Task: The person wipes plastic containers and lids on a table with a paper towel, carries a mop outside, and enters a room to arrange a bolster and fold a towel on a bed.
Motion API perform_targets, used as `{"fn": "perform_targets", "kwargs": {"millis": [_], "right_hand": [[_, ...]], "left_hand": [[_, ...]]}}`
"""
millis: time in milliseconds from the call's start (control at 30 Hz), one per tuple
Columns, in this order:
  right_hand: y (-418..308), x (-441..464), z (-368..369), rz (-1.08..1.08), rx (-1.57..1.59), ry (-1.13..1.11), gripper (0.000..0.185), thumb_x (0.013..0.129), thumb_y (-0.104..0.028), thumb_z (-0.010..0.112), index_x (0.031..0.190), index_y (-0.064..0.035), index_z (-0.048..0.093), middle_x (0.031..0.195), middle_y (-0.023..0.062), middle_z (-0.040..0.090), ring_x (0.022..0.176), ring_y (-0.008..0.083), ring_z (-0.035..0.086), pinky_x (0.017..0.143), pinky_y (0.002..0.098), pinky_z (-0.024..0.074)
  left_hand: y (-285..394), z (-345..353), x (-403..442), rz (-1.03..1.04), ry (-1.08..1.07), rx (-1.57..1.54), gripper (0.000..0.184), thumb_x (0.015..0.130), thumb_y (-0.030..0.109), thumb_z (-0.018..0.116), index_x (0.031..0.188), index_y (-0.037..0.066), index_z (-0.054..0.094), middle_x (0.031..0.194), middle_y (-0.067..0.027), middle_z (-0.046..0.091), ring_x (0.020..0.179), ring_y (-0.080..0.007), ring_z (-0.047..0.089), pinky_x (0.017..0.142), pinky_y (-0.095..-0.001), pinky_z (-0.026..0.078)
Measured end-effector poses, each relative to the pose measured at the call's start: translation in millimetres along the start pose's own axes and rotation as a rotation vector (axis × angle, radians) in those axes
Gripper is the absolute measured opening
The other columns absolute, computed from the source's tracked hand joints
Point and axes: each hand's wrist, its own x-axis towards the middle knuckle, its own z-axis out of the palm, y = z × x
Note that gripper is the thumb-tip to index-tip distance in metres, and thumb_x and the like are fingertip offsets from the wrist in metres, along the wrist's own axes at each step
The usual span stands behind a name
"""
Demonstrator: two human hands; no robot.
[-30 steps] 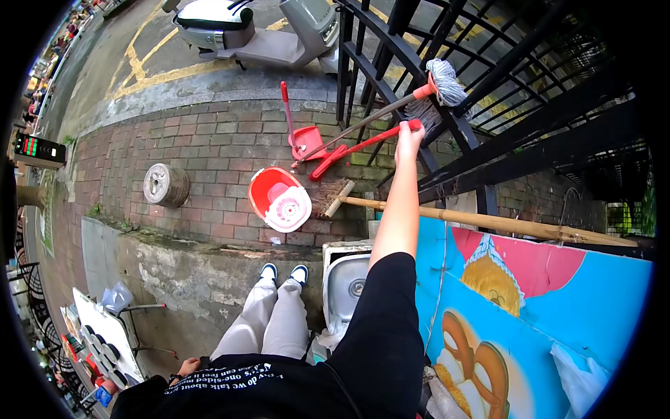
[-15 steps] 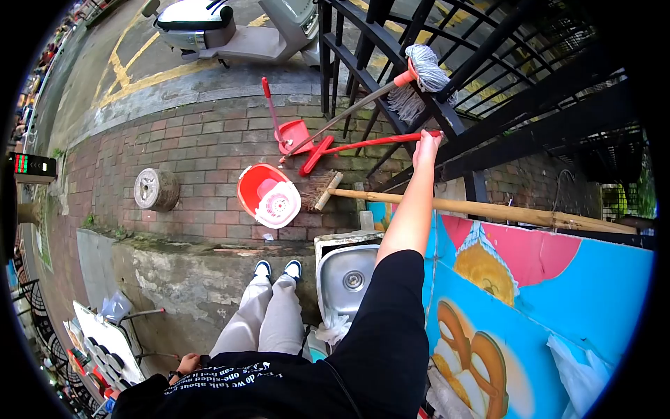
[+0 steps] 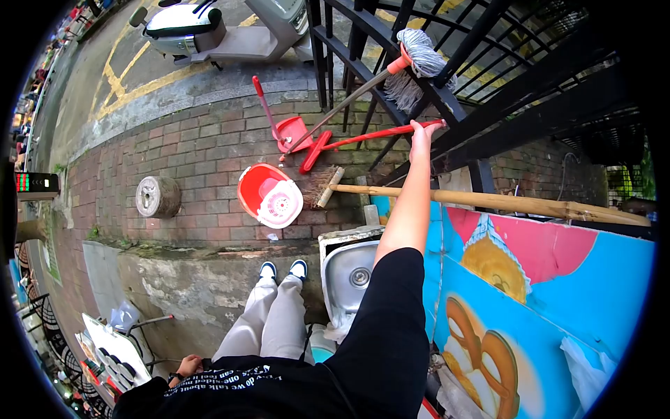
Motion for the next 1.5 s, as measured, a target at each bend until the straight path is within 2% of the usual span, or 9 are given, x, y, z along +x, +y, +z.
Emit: {"fn": "perform_targets", "kwargs": {"millis": [267, 367, 400, 533, 633, 900, 967, 1300, 1500], "right_hand": [[-6, -6, 12, -0.119, -0.095, 0.085, 0.066, 0.071, -0.005, 0.049, 0.124, -0.0014, 0.011, 0.119, 0.0166, 0.032, 0.105, 0.0219, 0.037, 0.087, 0.0260, 0.0285], [7, 21, -9, 0.038, -0.055, -0.002, 0.059, 0.071, -0.008, 0.051, 0.120, 0.0014, 0.019, 0.107, 0.0181, 0.044, 0.093, 0.0241, 0.047, 0.080, 0.0282, 0.0359], [7, 23, -4, 0.044, -0.045, 0.043, 0.057, 0.070, -0.014, 0.056, 0.116, 0.0000, 0.025, 0.087, 0.0111, 0.053, 0.071, 0.0199, 0.053, 0.065, 0.0266, 0.0440], [-15, 18, 3, 0.261, 0.044, 0.093, 0.060, 0.069, -0.019, 0.059, 0.117, -0.0055, 0.025, 0.074, 0.0044, 0.050, 0.051, 0.0089, 0.047, 0.036, 0.0206, 0.0392], [-22, 18, 2, 0.404, 0.037, -0.003, 0.068, 0.074, -0.026, 0.057, 0.124, -0.0135, 0.012, 0.099, 0.0148, 0.047, 0.079, 0.0291, 0.054, 0.057, 0.0346, 0.0478], [-50, 2, 48, 0.187, -0.130, 0.012, 0.059, 0.075, -0.030, 0.055, 0.113, 0.0075, 0.031, 0.105, 0.0184, 0.041, 0.082, 0.0232, 0.052, 0.058, 0.0297, 0.0512], [-39, 2, 56, 0.029, -0.063, 0.104, 0.032, 0.074, -0.027, 0.056, 0.082, 0.0027, 0.047, 0.072, 0.0093, 0.055, 0.052, 0.0139, 0.052, 0.041, 0.0244, 0.0436], [-37, 25, 36, 0.019, -0.004, -0.196, 0.036, 0.077, -0.023, 0.052, 0.087, 0.0108, 0.045, 0.079, 0.0145, 0.050, 0.066, 0.0208, 0.054, 0.057, 0.0307, 0.0514], [-5, 36, 4, 0.244, 0.218, -0.062, 0.029, 0.078, -0.021, 0.052, 0.088, 0.0048, 0.045, 0.079, 0.0123, 0.051, 0.066, 0.0211, 0.054, 0.060, 0.0325, 0.0498]], "left_hand": [[-19, -5, 12, -0.002, -0.048, -0.024, 0.016, 0.073, 0.012, 0.047, 0.077, -0.001, 0.055, 0.062, -0.0059, 0.054, 0.050, -0.0125, 0.050, 0.044, -0.0224, 0.039], [-2, 3, 2, -0.043, -0.066, -0.045, 0.015, 0.073, 0.012, 0.047, 0.077, 0.000, 0.055, 0.061, -0.0057, 0.053, 0.048, -0.0120, 0.049, 0.043, -0.0223, 0.038], [2, 6, -1, -0.043, -0.069, -0.041, 0.015, 0.073, 0.012, 0.047, 0.077, 0.000, 0.055, 0.060, -0.0057, 0.053, 0.047, -0.0118, 0.049, 0.042, -0.0222, 0.038], [4, 10, 2, -0.047, -0.034, -0.015, 0.015, 0.073, 0.012, 0.047, 0.078, 0.000, 0.055, 0.059, -0.0056, 0.052, 0.039, -0.0122, 0.045, 0.035, -0.0223, 0.036], [10, 16, -1, -0.043, -0.024, 0.013, 0.015, 0.073, 0.012, 0.046, 0.077, 0.000, 0.055, 0.059, -0.0056, 0.051, 0.039, -0.0115, 0.045, 0.034, -0.0219, 0.035], [-2, 19, 4, -0.044, -0.015, -0.008, 0.015, 0.072, 0.012, 0.045, 0.076, 0.001, 0.055, 0.059, -0.0044, 0.051, 0.041, -0.0103, 0.046, 0.035, -0.0208, 0.036], [0, 15, 2, -0.084, -0.038, 0.008, 0.016, 0.073, 0.013, 0.044, 0.077, 0.002, 0.055, 0.057, -0.0043, 0.051, 0.042, -0.0111, 0.047, 0.036, -0.0215, 0.037], [9, 11, 5, -0.131, -0.049, -0.034, 0.016, 0.073, 0.013, 0.043, 0.078, 0.002, 0.054, 0.060, -0.0049, 0.052, 0.044, -0.0133, 0.049, 0.039, -0.0234, 0.039], [3, 14, 12, -0.150, -0.053, -0.025, 0.017, 0.072, 0.013, 0.043, 0.077, 0.002, 0.055, 0.060, -0.0052, 0.052, 0.042, -0.0138, 0.048, 0.038, -0.0240, 0.039]]}}
